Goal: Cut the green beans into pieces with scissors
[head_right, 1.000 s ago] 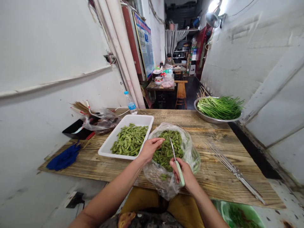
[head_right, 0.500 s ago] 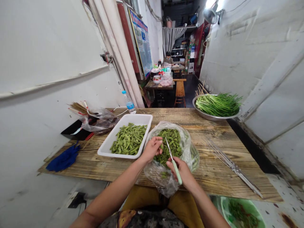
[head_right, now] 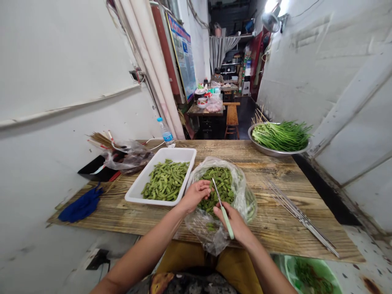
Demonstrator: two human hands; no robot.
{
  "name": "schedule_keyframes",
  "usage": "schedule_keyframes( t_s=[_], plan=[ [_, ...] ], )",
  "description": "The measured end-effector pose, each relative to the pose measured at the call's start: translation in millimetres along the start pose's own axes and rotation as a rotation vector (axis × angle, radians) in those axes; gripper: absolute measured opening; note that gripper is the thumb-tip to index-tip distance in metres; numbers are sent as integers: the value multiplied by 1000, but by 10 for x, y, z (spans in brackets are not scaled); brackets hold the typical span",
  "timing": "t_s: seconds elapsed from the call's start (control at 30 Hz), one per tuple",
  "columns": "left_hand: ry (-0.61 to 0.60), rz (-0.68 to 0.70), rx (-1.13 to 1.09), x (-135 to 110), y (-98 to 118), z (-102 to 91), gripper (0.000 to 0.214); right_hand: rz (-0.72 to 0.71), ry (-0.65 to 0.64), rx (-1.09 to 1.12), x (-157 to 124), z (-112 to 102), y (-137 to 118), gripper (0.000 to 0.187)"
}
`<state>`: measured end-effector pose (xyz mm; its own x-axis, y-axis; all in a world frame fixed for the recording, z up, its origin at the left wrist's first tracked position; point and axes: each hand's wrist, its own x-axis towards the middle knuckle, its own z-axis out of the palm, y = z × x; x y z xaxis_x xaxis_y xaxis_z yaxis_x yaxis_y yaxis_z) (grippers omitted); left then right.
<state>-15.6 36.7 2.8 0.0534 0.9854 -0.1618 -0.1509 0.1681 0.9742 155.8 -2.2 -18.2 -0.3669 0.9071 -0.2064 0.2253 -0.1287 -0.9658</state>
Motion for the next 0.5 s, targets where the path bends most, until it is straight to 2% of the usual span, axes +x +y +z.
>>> schedule_keyframes(
  t_s=[0.1, 0.27, 0.37, 0.43, 0.5],
  plan=[
    [45, 19, 87, -5, 3, -16, 24, 0, 17, -6, -3, -9, -44, 42],
    [22, 56, 165, -37, 15, 5, 21, 12, -14, 47, -4, 40, -58, 35],
    [21, 43, 221, -35, 49, -75, 19, 77, -40, 123, 1, 75, -6, 33],
    [115, 96, 320, -32, 119, -230, 18, 106, -28, 165, 11, 74, 43, 34],
    [324, 240, 520, -46, 224, -431, 19, 106, -3, 193, 25, 56, 87, 36]
  ],
)
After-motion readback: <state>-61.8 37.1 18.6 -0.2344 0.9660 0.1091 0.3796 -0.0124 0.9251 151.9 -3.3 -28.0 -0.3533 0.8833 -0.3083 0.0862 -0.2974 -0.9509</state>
